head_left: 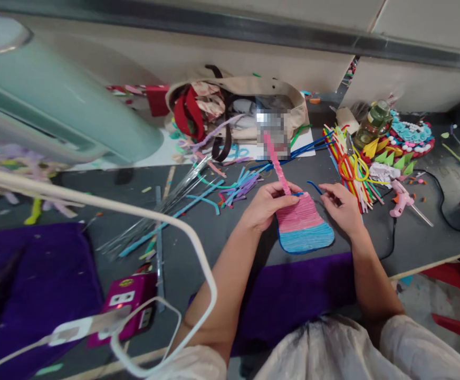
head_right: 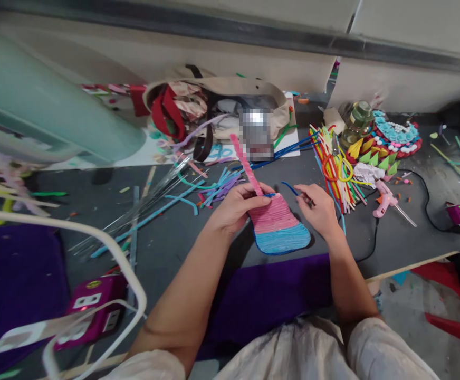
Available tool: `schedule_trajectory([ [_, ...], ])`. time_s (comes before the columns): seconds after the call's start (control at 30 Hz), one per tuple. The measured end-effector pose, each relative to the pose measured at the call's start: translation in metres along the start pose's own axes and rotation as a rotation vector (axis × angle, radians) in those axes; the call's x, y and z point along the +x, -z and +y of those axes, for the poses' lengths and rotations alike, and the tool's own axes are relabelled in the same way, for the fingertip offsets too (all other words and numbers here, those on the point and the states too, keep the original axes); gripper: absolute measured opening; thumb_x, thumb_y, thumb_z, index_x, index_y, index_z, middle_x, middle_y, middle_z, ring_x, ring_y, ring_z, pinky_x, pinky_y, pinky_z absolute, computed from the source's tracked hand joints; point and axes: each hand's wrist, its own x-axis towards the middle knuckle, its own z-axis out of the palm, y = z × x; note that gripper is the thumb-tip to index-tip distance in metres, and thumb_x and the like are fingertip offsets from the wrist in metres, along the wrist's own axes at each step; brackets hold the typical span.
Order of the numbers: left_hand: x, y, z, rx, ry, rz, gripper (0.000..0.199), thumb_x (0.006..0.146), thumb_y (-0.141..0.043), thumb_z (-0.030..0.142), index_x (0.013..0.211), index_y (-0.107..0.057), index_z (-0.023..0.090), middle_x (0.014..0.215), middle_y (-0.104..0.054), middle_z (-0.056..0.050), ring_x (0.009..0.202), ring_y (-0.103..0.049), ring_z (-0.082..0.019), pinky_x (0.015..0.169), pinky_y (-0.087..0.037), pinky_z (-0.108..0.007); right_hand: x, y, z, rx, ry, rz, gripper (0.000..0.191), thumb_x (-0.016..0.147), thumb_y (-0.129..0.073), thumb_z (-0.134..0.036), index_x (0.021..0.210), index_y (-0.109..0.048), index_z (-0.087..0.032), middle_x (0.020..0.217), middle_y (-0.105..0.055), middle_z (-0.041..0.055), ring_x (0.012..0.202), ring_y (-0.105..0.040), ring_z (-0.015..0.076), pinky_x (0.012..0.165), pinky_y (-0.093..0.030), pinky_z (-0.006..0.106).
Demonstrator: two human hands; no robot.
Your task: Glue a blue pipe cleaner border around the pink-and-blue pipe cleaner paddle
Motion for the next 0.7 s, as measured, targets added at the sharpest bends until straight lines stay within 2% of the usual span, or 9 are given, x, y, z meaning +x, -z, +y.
schedule_trajectory([
  [0.23,-0.014,-0.006,0.018,0.099,-0.138,0.063,0.027,0.050,-0.092,0.026,0.074,-0.081,0.020,0.069,-0.071,0.001,0.062,-0.060,-0.012,0.064,-0.048,-0.025,0.002,-0.004,0.015,-0.184,-0.077,-0.062,0.027,0.093,-0.059,-0.020,0.116,-0.074,-0.020,0.090,-0.070,0.0053,0.078,-0.063,0.0192,0.079,-0.053,0.032],
  [0.37,-0.021,-0.014,0.023,0.082,-0.144,0.113,0.030,0.047,-0.093,0.026,0.073,-0.080,0.020,0.070,-0.072,0.000,0.063,-0.061,-0.013,0.062,-0.047,-0.025,0.004,-0.006,0.015,-0.241,-0.124,-0.098,0.027,0.095,-0.060,-0.021,0.119,-0.073,-0.021,0.097,-0.073,0.0051,0.084,-0.065,0.0184,0.084,-0.052,0.030],
  [0.57,-0.022,-0.022,0.003,-0.020,-0.066,0.184,0.034,0.043,-0.092,0.027,0.073,-0.078,0.020,0.070,-0.072,0.001,0.061,-0.062,-0.013,0.058,-0.046,-0.023,0.005,-0.013,0.008,-0.387,-0.210,-0.332,0.030,0.096,-0.064,-0.018,0.124,-0.072,-0.020,0.107,-0.076,0.0066,0.100,-0.070,0.0196,0.085,-0.049,0.028],
  [0.63,-0.021,-0.020,-0.005,-0.020,-0.036,0.186,0.035,0.042,-0.092,0.028,0.073,-0.076,0.019,0.068,-0.071,0.001,0.059,-0.061,-0.013,0.057,-0.047,-0.023,0.005,-0.012,0.005,-0.394,-0.214,-0.338,0.029,0.096,-0.067,-0.021,0.125,-0.072,-0.019,0.110,-0.076,0.0077,0.102,-0.070,0.0203,0.086,-0.049,0.029],
  [0.7,-0.020,-0.018,-0.010,0.005,-0.015,0.171,0.036,0.043,-0.092,0.027,0.074,-0.075,0.019,0.068,-0.071,0.002,0.058,-0.061,-0.013,0.057,-0.047,-0.023,0.002,-0.003,0.002,-0.376,-0.210,-0.263,0.027,0.096,-0.068,-0.024,0.122,-0.073,-0.019,0.110,-0.077,0.0081,0.102,-0.071,0.0205,0.086,-0.049,0.029],
])
